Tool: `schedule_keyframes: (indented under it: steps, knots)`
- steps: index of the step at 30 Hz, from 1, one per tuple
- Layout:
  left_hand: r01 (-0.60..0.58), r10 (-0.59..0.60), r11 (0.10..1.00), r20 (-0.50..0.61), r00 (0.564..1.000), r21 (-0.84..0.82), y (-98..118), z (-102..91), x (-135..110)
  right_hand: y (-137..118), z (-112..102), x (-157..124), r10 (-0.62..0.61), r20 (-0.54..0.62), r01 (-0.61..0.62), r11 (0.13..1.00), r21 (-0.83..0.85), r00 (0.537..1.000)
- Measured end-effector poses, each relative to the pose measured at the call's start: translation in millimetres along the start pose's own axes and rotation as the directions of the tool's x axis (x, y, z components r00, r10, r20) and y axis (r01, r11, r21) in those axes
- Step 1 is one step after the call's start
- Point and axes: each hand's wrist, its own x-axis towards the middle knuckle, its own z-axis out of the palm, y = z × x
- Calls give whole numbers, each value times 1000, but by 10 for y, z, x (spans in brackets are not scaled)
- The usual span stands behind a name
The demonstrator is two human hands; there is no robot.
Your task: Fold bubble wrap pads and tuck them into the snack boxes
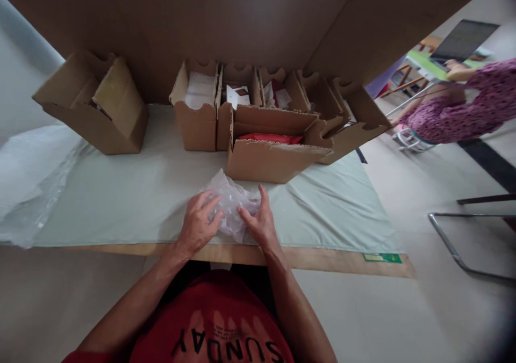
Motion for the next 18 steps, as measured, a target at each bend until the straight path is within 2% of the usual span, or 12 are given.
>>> schedule_keyframes:
  steps: [2, 4, 6, 7, 9, 11, 12, 13, 14, 16, 18]
  knots:
    - [136, -147, 983, -80, 986, -127, -97, -49, -3, 11, -137, -19, 9, 52, -13, 996, 90, 999]
    - [284, -305, 910, -21, 952, -303, -183, -110, 3, -20, -318, -57, 35, 144, -61, 982, 177, 989]
    - [436, -418, 765, 150, 896, -475, -215, -181, 13, -81, -486, -105, 52, 253, -115, 963, 242, 966]
    - [502, -437, 675, 256, 862, -541, -201, -219, 18, -113, -550, -126, 53, 300, -136, 955, 262, 953]
    - [608, -389, 509, 467, 794, -610, -118, -290, 20, -164, -623, -150, 49, 347, -152, 949, 275, 937]
    - [672, -312, 430, 599, 738, -603, 12, -331, 8, -182, -620, -147, 40, 324, -127, 959, 252, 945]
    - [681, -308, 441, 614, 727, -585, 81, -330, -3, -181, -591, -139, 32, 288, -101, 968, 229, 957]
    - [669, -336, 489, 588, 736, -559, 144, -311, -16, -176, -546, -133, 20, 238, -70, 977, 201, 971]
    - [634, -380, 570, 517, 767, -523, 199, -274, -29, -171, -487, -130, 6, 181, -37, 986, 165, 984]
    - [497, -424, 772, 260, 867, -396, 274, -158, -43, -179, -336, -151, -40, 49, 36, 997, 71, 998]
    - [338, -349, 917, -12, 937, -212, 311, -17, -36, -222, -166, -207, -112, -64, 110, 993, -35, 992]
